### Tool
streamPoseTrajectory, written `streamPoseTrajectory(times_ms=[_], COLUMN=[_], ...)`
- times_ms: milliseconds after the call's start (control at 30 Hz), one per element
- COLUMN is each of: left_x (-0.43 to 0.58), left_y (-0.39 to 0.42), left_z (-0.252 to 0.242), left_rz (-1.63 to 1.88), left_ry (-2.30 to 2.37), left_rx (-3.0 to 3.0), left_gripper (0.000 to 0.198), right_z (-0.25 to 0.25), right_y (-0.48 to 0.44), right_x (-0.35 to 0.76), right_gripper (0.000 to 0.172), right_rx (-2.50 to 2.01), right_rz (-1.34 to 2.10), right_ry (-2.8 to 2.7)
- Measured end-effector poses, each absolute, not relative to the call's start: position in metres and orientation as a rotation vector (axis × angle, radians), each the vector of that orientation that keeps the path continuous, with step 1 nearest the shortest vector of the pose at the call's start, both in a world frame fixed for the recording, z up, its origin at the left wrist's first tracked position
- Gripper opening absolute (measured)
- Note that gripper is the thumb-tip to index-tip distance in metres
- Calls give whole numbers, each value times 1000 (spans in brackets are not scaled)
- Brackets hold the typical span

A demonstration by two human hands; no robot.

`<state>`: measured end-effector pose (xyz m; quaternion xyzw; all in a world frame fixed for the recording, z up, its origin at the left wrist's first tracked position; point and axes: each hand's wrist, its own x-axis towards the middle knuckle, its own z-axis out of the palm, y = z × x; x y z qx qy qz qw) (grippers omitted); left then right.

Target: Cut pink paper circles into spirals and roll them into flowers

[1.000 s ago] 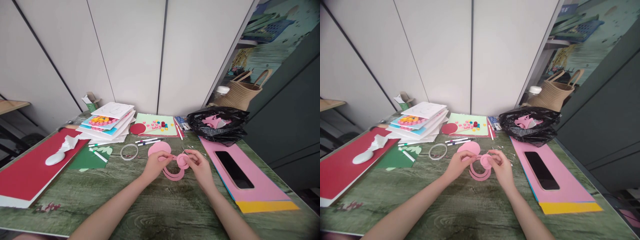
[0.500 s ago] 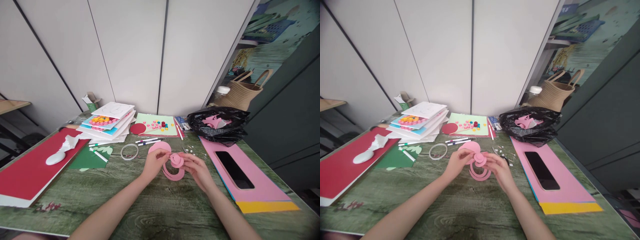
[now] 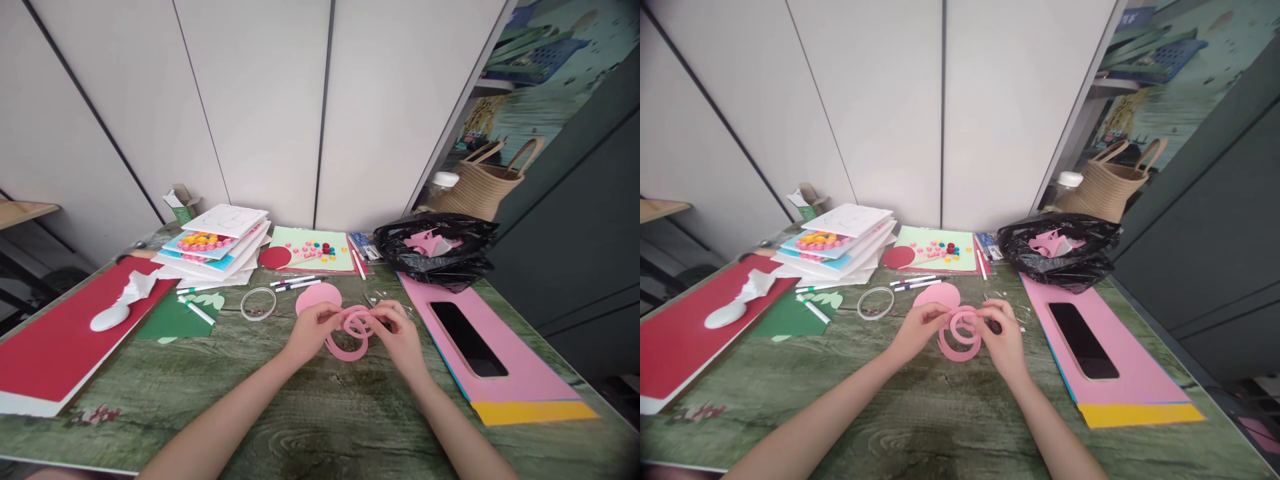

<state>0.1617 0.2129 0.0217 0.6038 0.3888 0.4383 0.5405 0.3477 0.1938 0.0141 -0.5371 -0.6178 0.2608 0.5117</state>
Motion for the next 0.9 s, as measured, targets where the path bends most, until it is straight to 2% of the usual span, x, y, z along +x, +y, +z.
streamPoseTrajectory(times_ms=[233, 333, 500, 833, 900], left_x=[161, 161, 162, 163, 162], left_y=[216, 217, 217, 215, 216], left_z=[20, 18, 18, 16, 15], left_rz=[1042, 1049, 974, 934, 950], left_ry=[919, 905, 901, 930, 930], left_rx=[1404, 1367, 1241, 1427, 1447], left_gripper=[20, 20, 26, 44, 40], right_z=[14, 12, 12, 11, 11], right_y=[194, 194, 194, 194, 194], right_x=[342, 341, 340, 339, 339], right_gripper=[14, 20, 34, 32, 32], right_rx=[-1146, -1109, -1114, -1110, -1115], right_rz=[971, 1066, 1083, 1038, 1025], right_ry=[-1349, -1280, -1227, -1289, -1301])
